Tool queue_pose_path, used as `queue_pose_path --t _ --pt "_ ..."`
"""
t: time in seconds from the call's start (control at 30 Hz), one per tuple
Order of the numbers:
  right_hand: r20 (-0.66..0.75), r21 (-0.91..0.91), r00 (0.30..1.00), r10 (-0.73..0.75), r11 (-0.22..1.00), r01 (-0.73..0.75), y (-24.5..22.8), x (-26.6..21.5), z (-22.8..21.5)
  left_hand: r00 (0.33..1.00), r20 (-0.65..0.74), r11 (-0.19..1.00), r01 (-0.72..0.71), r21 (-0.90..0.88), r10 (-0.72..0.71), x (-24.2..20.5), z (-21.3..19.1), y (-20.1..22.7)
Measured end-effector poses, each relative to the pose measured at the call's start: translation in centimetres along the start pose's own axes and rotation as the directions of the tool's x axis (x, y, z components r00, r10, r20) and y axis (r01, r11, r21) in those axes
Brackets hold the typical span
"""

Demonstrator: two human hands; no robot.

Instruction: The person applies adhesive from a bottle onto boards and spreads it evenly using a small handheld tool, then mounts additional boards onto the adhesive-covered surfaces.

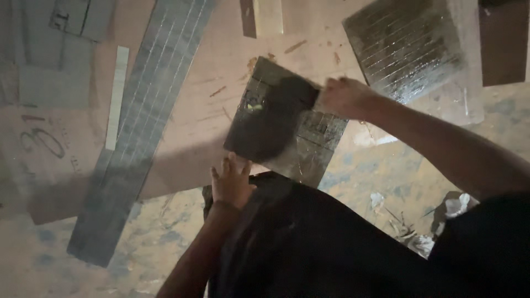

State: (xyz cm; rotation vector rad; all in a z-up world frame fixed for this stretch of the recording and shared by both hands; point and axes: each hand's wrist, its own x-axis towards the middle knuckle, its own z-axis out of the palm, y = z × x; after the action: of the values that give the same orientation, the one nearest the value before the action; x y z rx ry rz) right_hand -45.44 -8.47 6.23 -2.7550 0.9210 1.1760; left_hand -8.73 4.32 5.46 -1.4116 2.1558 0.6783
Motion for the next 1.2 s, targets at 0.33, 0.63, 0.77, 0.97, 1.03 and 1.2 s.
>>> queue_pose_path --t 0.33,0.63,0.77,0.97,1.03,1.2 --pt "-0.463 0.529 0.754 0.465 0.828 -0.186 -3.4 -8.5 4.9 0.998 0.056 1.000 -0.020 -0.023 0.022 -1.4 -0.5 0.0" --pt "-0.372 0.676 0.728 0.576 0.705 -0.213 -12.2 -7.9 3.7 0.996 0.089 1.000 -0.008 0.023 0.006 -1.0 -1.1 0.5" --pt "0.027 0.788 0.693 0.720 0.412 -0.458 -6.1 -4.8 7.8 0.992 0.123 0.999 -0.028 0.022 0.025 -0.1 -0.8 0.4" --pt "0.125 0.868 0.749 0.651 0.293 -0.400 -21.6 -2.9 3.8 0.994 0.089 0.996 -0.069 0.064 0.063 -0.3 0.4 0.1" --pt "-0.522 0.787 0.568 0.636 0.616 0.033 -26.1 -3.1 1.4 0.992 0.113 0.997 -0.061 0.057 0.054 -0.1 0.7 -0.1" --pt "0.117 0.838 0.695 0.709 0.304 -0.452 -17.1 5.0 0.0 0.988 0.048 0.976 -0.150 0.160 0.144 0.5 3.4 -0.7"
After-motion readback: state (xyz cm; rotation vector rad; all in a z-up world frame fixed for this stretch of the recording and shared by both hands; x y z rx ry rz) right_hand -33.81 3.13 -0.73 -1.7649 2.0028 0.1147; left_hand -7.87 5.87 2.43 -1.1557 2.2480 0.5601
